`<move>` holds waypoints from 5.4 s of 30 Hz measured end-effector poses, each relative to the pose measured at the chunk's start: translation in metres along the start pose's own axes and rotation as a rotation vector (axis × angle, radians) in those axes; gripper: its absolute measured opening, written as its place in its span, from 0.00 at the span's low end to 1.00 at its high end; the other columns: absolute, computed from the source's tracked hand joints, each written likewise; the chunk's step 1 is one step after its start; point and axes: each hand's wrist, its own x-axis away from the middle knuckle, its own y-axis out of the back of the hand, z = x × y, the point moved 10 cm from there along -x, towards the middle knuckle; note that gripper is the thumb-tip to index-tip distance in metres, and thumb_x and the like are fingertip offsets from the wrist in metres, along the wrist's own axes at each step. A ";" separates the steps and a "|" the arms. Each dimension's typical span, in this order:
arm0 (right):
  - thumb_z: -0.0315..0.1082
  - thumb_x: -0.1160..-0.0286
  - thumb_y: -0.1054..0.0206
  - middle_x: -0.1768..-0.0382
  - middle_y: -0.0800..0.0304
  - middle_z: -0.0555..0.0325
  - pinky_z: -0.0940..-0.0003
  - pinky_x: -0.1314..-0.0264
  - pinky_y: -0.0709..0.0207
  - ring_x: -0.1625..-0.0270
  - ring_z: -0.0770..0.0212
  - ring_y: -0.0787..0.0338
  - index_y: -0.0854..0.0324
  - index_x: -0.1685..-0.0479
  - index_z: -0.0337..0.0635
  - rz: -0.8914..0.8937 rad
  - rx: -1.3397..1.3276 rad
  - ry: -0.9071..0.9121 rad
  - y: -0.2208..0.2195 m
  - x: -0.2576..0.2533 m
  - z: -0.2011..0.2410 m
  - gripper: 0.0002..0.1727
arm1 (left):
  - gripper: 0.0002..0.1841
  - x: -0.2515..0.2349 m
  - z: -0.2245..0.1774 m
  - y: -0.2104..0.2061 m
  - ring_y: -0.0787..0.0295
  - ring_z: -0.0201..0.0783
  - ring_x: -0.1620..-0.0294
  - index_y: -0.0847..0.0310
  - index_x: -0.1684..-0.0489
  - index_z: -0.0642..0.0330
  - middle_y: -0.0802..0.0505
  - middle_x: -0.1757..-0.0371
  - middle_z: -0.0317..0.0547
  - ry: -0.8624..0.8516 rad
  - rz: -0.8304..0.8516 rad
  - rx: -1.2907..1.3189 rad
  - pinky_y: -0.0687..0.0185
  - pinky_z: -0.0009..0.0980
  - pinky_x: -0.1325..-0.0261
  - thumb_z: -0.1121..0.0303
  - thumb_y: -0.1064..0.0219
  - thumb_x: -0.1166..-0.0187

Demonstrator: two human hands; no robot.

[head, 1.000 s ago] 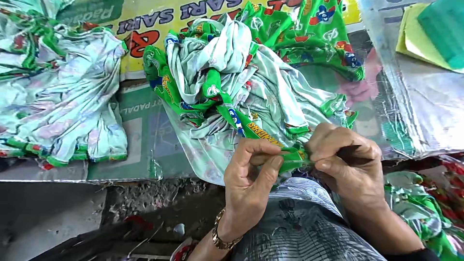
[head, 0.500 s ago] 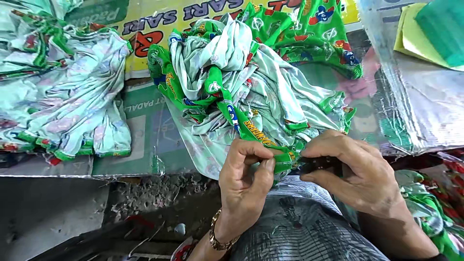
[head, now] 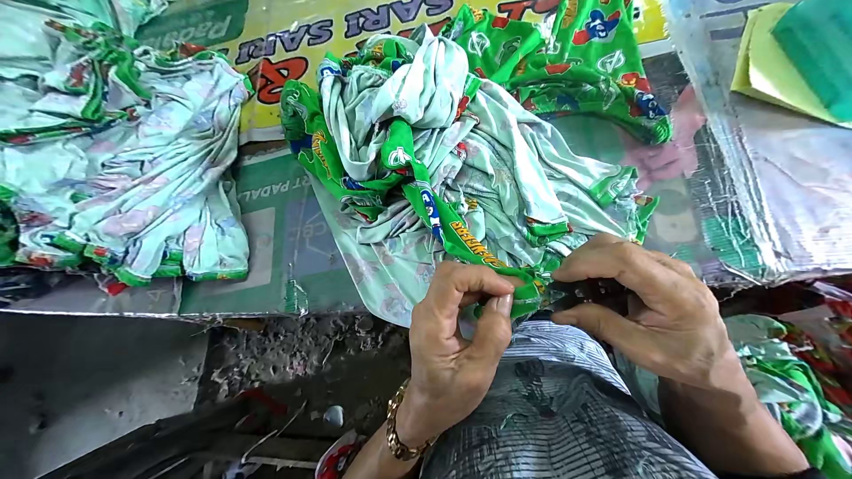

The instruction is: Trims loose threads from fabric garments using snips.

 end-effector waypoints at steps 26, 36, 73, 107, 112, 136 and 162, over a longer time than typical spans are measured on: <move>0.33 0.23 0.26 0.68 0.17 0.64 0.91 0.63 0.27 0.66 0.81 0.20 0.16 0.57 0.40 -0.092 -0.009 0.032 -0.016 -0.001 0.001 0.06 | 0.05 0.004 0.008 -0.005 0.09 0.24 0.52 0.21 0.48 0.58 0.08 0.53 0.35 0.006 0.016 -0.050 0.10 0.22 0.45 0.75 0.37 0.17; 0.48 0.17 0.32 0.71 0.21 0.75 0.91 0.72 0.31 0.72 0.86 0.25 0.17 0.59 0.48 -0.115 -0.341 -0.063 -0.011 -0.009 -0.022 0.13 | 0.08 0.006 0.016 0.006 0.09 0.24 0.54 0.20 0.48 0.52 0.08 0.54 0.32 0.048 -0.043 0.103 0.12 0.22 0.47 0.75 0.37 0.17; 0.37 0.16 0.32 0.63 0.13 0.59 0.85 0.56 0.20 0.59 0.75 0.14 0.18 0.58 0.40 -0.211 0.094 0.225 -0.008 0.017 0.027 0.09 | 0.06 0.028 0.025 -0.001 0.06 0.30 0.54 0.15 0.51 0.55 0.06 0.56 0.40 0.174 -0.242 0.558 0.10 0.30 0.44 0.70 0.30 0.20; 0.39 0.17 0.31 0.79 0.19 0.74 0.91 0.73 0.31 0.76 0.87 0.24 0.18 0.71 0.44 0.018 -0.648 -0.284 -0.041 0.010 -0.026 0.13 | 0.03 0.031 -0.016 -0.008 0.12 0.25 0.45 0.20 0.54 0.50 0.08 0.55 0.28 -0.288 -0.171 -0.343 0.18 0.28 0.32 0.68 0.31 0.18; 0.40 0.14 0.36 0.80 0.18 0.77 0.94 0.78 0.41 0.80 0.91 0.31 0.10 0.64 0.45 0.166 -1.002 -0.378 -0.057 0.017 -0.034 0.13 | 0.09 0.027 0.007 -0.003 0.09 0.23 0.52 0.16 0.52 0.49 0.08 0.55 0.29 -0.036 -0.193 0.051 0.10 0.24 0.44 0.74 0.28 0.23; 0.33 0.12 0.42 0.76 0.23 0.65 0.86 0.69 0.36 0.72 0.80 0.27 0.18 0.66 0.39 0.289 -0.149 -0.131 -0.072 0.036 -0.020 0.13 | 0.08 0.069 0.014 -0.006 0.21 0.29 0.26 0.20 0.41 0.49 0.07 0.39 0.31 -0.146 0.117 -0.647 0.40 0.41 0.19 0.65 0.39 0.12; 0.36 0.15 0.35 0.66 0.09 0.55 0.64 0.67 0.31 0.67 0.58 0.14 0.16 0.53 0.45 0.200 0.468 0.171 -0.063 0.037 0.015 0.06 | 0.07 0.102 -0.017 -0.003 0.24 0.32 0.44 0.15 0.48 0.47 0.18 0.50 0.34 -0.442 -0.050 -0.816 0.46 0.40 0.20 0.64 0.32 0.19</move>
